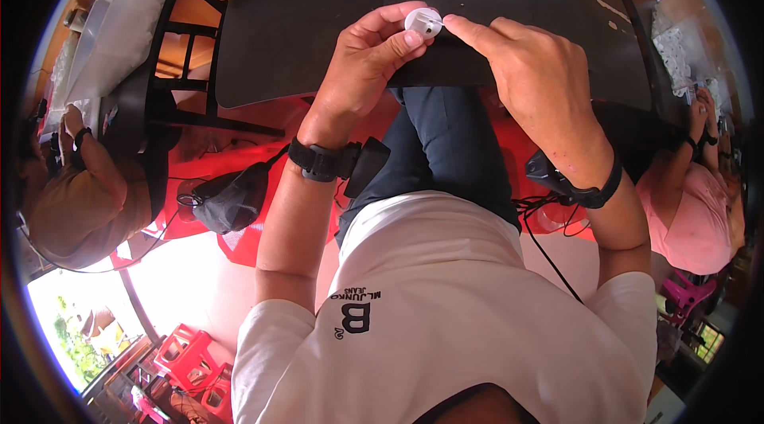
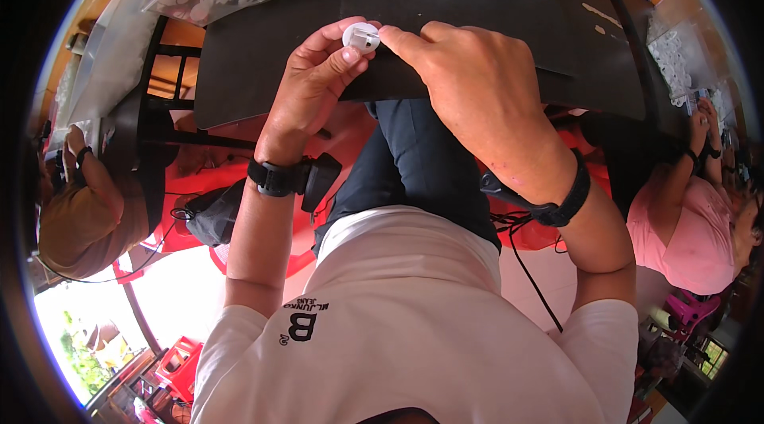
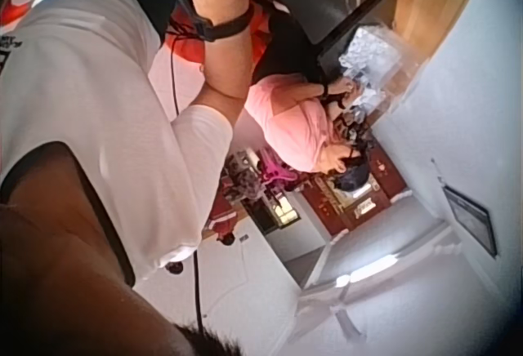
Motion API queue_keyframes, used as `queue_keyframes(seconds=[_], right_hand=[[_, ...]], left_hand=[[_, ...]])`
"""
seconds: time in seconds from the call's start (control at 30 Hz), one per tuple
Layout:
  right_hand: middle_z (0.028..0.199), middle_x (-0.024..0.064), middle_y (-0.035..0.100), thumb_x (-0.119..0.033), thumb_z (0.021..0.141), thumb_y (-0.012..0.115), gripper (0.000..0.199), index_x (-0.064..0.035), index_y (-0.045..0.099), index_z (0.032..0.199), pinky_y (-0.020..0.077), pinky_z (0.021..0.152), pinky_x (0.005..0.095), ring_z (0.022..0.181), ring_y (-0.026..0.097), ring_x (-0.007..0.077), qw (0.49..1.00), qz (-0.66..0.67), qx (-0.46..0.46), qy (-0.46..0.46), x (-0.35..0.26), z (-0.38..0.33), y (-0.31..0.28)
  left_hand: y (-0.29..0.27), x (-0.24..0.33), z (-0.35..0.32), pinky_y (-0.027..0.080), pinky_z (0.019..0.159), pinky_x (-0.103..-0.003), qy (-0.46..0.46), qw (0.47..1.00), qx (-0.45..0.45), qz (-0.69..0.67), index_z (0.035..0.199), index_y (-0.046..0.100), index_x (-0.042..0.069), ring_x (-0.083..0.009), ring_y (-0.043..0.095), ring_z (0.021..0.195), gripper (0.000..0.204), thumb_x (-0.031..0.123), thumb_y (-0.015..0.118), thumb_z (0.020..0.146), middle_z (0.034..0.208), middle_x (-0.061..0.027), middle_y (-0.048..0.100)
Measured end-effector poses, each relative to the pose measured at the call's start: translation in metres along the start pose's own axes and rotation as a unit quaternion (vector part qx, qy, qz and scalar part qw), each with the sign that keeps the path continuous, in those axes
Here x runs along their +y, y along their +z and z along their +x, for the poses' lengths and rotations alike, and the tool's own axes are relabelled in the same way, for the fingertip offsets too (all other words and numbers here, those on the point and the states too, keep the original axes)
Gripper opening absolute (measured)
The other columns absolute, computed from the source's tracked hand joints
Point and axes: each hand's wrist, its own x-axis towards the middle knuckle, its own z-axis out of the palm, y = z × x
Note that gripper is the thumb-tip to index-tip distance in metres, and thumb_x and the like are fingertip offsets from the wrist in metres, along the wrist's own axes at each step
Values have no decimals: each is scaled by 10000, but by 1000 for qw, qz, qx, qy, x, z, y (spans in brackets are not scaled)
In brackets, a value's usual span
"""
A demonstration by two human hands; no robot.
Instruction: Cleaning residue or flash from small white plastic caps using a hand-held tool.
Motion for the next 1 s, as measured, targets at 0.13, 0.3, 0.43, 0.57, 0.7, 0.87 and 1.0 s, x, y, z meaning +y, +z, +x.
queue_keyframes(seconds=[0.13, 0.3, 0.43, 0.57, 0.7, 0.87, 1.0], right_hand=[[666, 55, 566, -117, 834, 617, 262, -136, 694, 1083, 481, 489, 357, 597, 628, 245, 1000, -3, -17, 3, -2, 1, -1], [655, 55, 564, -126, 837, 623, 223, -122, 688, 1051, 477, 475, 358, 574, 629, 240, 1000, -21, -18, -6, -4, 3, -2], [646, 44, 567, -124, 826, 629, 203, -104, 679, 1022, 488, 469, 337, 572, 643, 218, 997, -61, -30, -28, -5, 4, -2], [648, 39, 572, -123, 817, 633, 197, -98, 677, 1007, 495, 469, 324, 581, 653, 202, 995, -80, -43, -34, -5, 4, -2], [640, 32, 557, -121, 808, 637, 209, -106, 676, 1013, 481, 458, 322, 564, 640, 189, 995, -84, -36, -40, -3, 4, -4], [643, 16, 534, -112, 791, 645, 256, -126, 680, 1044, 470, 458, 314, 558, 619, 176, 997, -70, -19, -36, -3, 3, -4], [655, 10, 531, -105, 759, 659, 298, -134, 689, 1054, 473, 474, 309, 577, 607, 167, 996, -82, -3, -41, -2, 4, -2]], left_hand=[[1, -1, 0, 533, 903, -266, 0, 1000, 5, 5, 1231, 614, 28, -140, 645, 1002, 320, 66, 667, 918, 1121, -74, 670], [0, -2, 0, 532, 903, -268, 0, 1000, 9, 7, 1225, 617, 25, -141, 645, 1005, 319, 62, 671, 913, 1120, -75, 672], [-2, -3, 0, 529, 914, -254, 4, 999, -7, 35, 1281, 579, 25, -130, 639, 1027, 363, 84, 649, 930, 1195, -73, 652], [-4, -4, 1, 528, 917, -262, 11, 998, -15, 52, 1276, 584, 27, -128, 637, 1028, 360, 89, 653, 928, 1191, -68, 654], [-3, -3, 1, 526, 920, -268, 6, 999, -15, 49, 1268, 591, 29, -131, 638, 1025, 351, 94, 653, 929, 1187, -68, 654], [-2, -2, 2, 519, 923, -266, 0, 999, -14, 31, 1268, 572, 28, -131, 637, 1020, 358, 108, 657, 930, 1170, -65, 654], [-1, -2, 2, 519, 922, -263, 2, 1000, -17, 19, 1269, 564, 30, -131, 637, 1025, 358, 105, 655, 931, 1165, -63, 653]])
